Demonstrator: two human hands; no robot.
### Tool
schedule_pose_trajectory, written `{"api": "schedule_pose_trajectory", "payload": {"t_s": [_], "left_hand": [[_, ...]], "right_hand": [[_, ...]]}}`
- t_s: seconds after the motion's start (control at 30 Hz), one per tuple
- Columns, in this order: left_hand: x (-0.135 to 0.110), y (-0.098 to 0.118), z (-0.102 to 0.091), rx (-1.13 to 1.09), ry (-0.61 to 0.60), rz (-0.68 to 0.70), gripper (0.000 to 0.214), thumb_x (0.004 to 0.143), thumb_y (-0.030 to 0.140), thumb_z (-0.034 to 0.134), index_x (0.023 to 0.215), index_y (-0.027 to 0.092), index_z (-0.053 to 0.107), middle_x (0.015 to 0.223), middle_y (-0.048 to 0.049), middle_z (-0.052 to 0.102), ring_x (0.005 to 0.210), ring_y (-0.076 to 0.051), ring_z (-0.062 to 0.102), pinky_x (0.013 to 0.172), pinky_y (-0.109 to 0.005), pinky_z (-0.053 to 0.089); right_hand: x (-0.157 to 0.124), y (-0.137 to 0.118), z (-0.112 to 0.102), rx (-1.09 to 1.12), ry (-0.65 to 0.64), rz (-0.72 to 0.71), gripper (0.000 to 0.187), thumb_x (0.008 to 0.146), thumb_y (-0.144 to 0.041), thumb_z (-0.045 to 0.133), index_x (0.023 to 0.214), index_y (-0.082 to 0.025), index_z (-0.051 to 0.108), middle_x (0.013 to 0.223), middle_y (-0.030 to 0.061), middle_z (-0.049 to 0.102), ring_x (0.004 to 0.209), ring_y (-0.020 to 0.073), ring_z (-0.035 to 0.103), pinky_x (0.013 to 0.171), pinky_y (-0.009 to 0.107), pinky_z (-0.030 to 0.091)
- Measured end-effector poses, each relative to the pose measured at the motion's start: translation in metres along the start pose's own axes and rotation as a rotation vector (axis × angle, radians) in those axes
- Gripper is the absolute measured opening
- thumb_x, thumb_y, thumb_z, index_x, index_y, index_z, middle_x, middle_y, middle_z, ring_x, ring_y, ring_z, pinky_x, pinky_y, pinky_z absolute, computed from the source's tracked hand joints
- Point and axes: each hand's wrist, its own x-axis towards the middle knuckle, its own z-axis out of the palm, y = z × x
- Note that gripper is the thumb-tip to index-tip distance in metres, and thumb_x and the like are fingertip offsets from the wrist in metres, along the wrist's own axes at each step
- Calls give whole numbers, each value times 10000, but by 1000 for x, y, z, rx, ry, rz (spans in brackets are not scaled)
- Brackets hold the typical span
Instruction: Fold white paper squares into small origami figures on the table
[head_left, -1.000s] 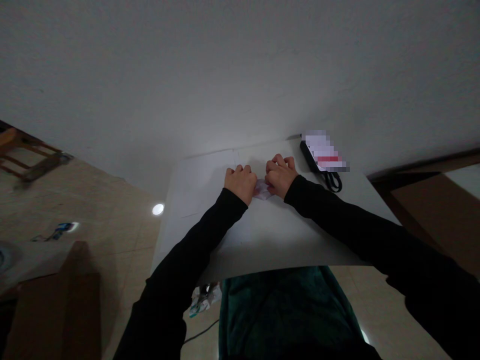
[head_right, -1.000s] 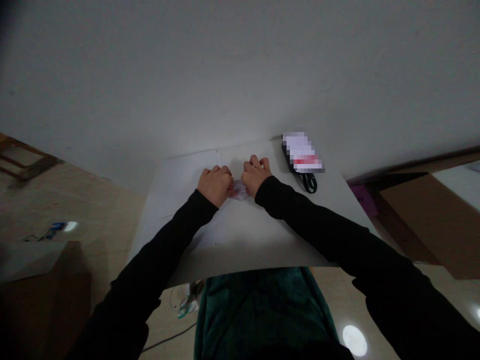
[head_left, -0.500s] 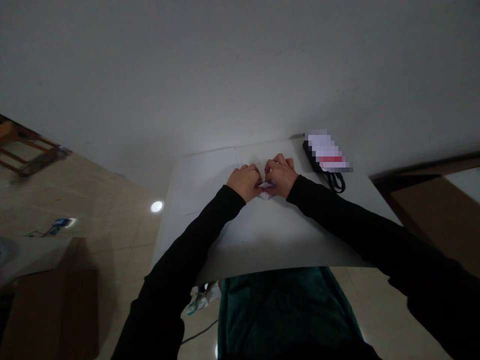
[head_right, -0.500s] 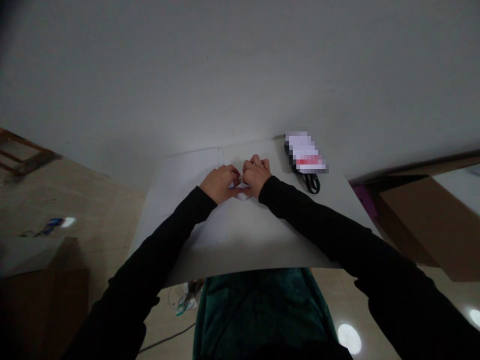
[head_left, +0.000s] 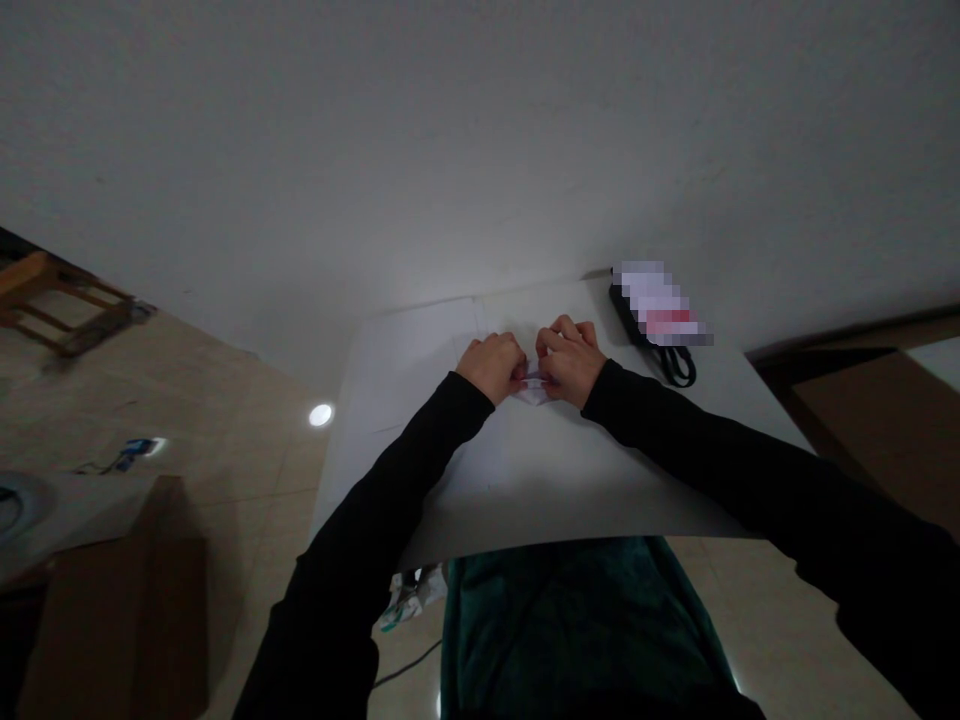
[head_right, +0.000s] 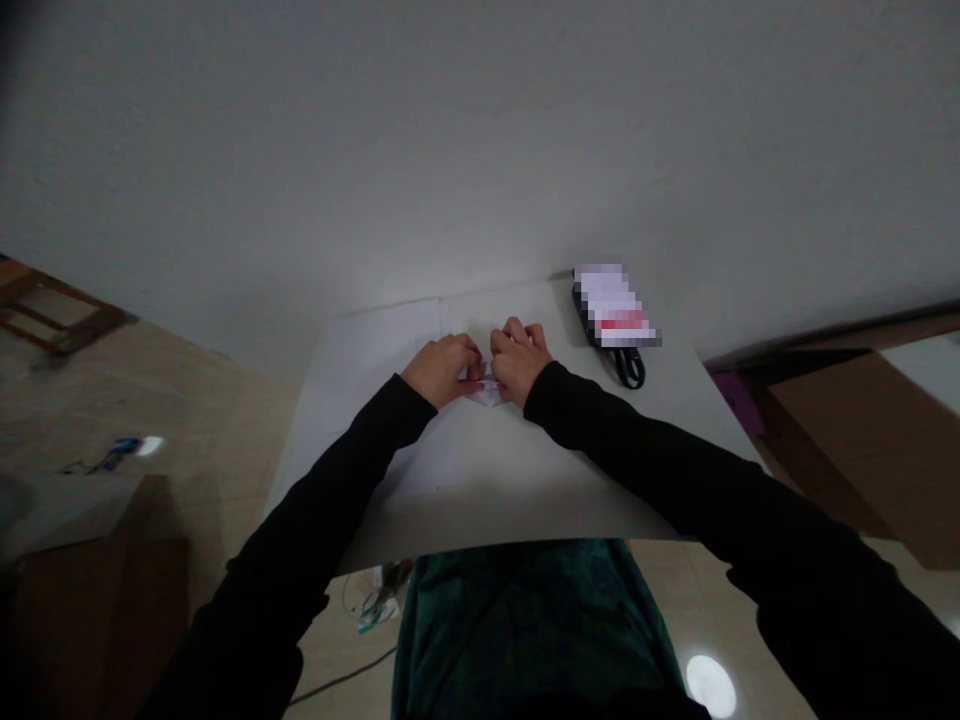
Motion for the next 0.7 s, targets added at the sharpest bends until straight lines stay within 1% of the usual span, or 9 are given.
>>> {"api": "schedule_pose_trajectory", "payload": {"t_s": [0.17, 0.27, 0.33, 0.43, 0.5, 0.57, 0.63, 0.7], "left_hand": [[-2, 11, -3, 63, -14, 19, 66, 760, 215, 627, 729, 162, 652, 981, -72, 622, 920, -221, 569, 785, -360, 440], [-2, 18, -1, 143, 28, 40, 92, 768, 190, 587, 812, 142, 652, 964, -91, 629, 969, -243, 563, 832, -384, 432], [-2, 19, 1, 148, 44, 45, 143, 764, 186, 580, 879, 137, 648, 989, -95, 629, 986, -248, 563, 837, -386, 434], [-1, 13, 1, 77, 17, 59, 167, 760, 204, 597, 915, 165, 645, 1072, -71, 623, 996, -231, 567, 814, -364, 443], [0, 8, 1, 49, 15, 69, 113, 763, 208, 605, 863, 176, 647, 1105, -55, 621, 1025, -225, 556, 828, -358, 435], [1, 7, 0, 48, 24, 66, 40, 757, 199, 613, 771, 172, 639, 1095, -49, 629, 1037, -225, 545, 845, -364, 423], [1, 8, 0, 54, 36, 60, 44, 746, 189, 618, 710, 166, 628, 1054, -53, 637, 1013, -225, 545, 843, -371, 419], [2, 12, 1, 69, 41, 69, 47, 740, 173, 612, 696, 162, 626, 1019, -60, 637, 988, -223, 548, 838, -373, 418]], "right_hand": [[1, -8, 0, 8, -25, 20, 106, 761, -214, 631, 762, -157, 721, 1056, 102, 572, 1060, 295, 338, 766, 394, 211], [0, -13, 0, -8, 20, 0, 135, 797, -209, 602, 820, -157, 725, 1041, 109, 575, 1057, 291, 334, 788, 404, 208], [-1, -13, 0, -15, 47, 1, 153, 819, -197, 578, 835, -173, 729, 1032, 109, 576, 1059, 288, 330, 800, 410, 202], [-2, -10, -4, -8, 49, 24, 142, 811, -191, 591, 820, -197, 733, 1041, 102, 577, 1074, 293, 319, 801, 412, 197], [-2, -7, -7, 2, 53, 34, 118, 795, -193, 613, 780, -195, 730, 1071, 97, 574, 1092, 299, 314, 804, 411, 198], [-2, -6, -10, 11, 38, 46, 141, 800, -178, 602, 725, -184, 721, 1080, 95, 576, 1096, 296, 324, 797, 405, 204], [-2, -6, -12, 9, -1, 51, 200, 818, -144, 563, 686, -173, 709, 1058, 100, 587, 1088, 291, 340, 778, 397, 209], [-2, -6, -13, 5, -35, 52, 236, 831, -117, 531, 675, -166, 702, 1034, 107, 596, 1081, 290, 350, 762, 392, 212]]}}
